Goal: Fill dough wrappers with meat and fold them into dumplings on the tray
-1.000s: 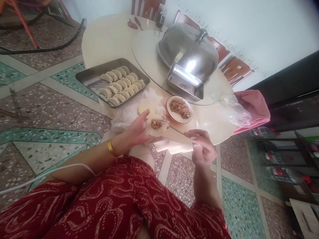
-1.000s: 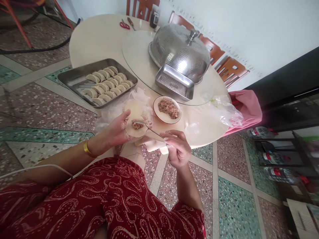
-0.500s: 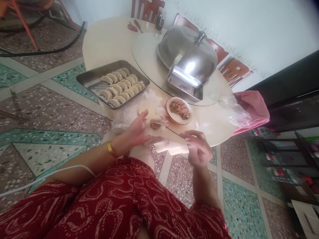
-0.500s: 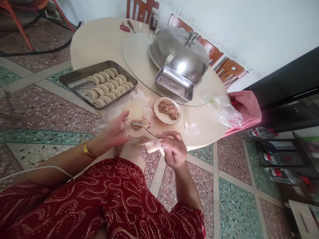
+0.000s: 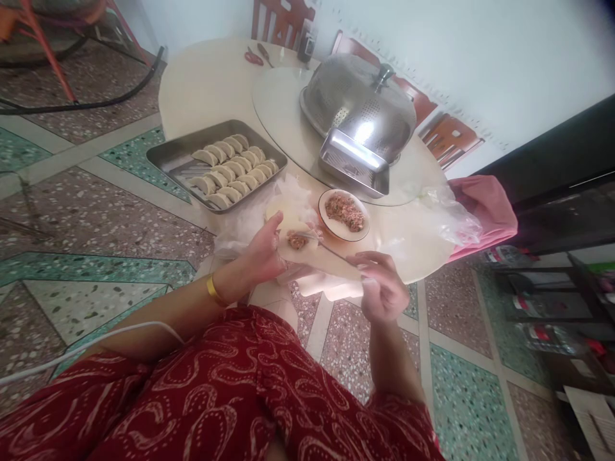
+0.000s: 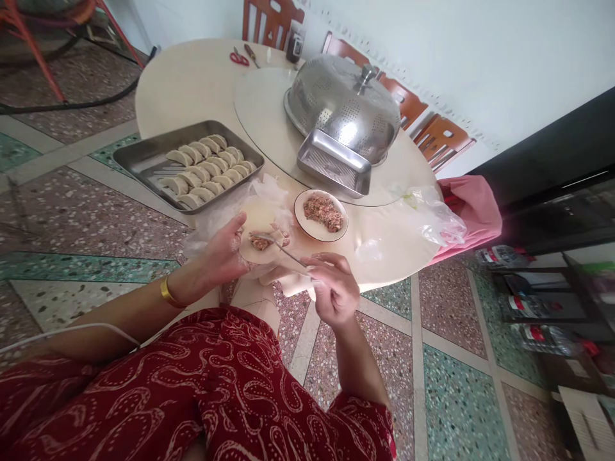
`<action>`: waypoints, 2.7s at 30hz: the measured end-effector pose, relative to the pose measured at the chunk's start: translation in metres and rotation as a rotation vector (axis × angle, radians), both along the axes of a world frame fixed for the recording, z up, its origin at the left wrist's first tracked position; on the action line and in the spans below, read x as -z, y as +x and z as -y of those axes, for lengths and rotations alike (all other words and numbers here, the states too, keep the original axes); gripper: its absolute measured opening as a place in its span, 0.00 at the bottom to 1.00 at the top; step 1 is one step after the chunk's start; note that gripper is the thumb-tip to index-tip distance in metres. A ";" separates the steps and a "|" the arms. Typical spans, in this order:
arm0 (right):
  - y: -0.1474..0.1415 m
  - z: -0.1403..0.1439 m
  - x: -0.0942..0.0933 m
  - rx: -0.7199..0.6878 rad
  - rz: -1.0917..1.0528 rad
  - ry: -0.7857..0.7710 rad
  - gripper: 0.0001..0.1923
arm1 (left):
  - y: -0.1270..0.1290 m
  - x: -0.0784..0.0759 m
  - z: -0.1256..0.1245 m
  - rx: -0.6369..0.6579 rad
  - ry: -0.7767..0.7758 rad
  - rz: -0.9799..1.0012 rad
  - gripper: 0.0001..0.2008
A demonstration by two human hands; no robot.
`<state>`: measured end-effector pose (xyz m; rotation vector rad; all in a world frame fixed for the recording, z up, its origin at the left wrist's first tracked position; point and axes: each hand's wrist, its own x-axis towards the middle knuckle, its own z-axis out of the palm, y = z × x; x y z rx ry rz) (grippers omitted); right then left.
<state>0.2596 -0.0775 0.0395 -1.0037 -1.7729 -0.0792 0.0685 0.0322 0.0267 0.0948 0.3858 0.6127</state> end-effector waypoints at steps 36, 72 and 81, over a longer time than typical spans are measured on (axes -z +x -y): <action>-0.017 0.003 0.013 0.116 -0.011 0.032 0.19 | 0.009 0.001 0.004 -0.161 -0.088 0.006 0.27; 0.000 0.000 -0.012 0.178 -0.163 -0.054 0.12 | 0.002 -0.009 0.000 -0.128 -0.032 -0.212 0.25; 0.007 -0.037 -0.015 0.323 -0.670 -0.651 0.11 | 0.007 0.004 0.004 -0.088 0.042 -0.119 0.27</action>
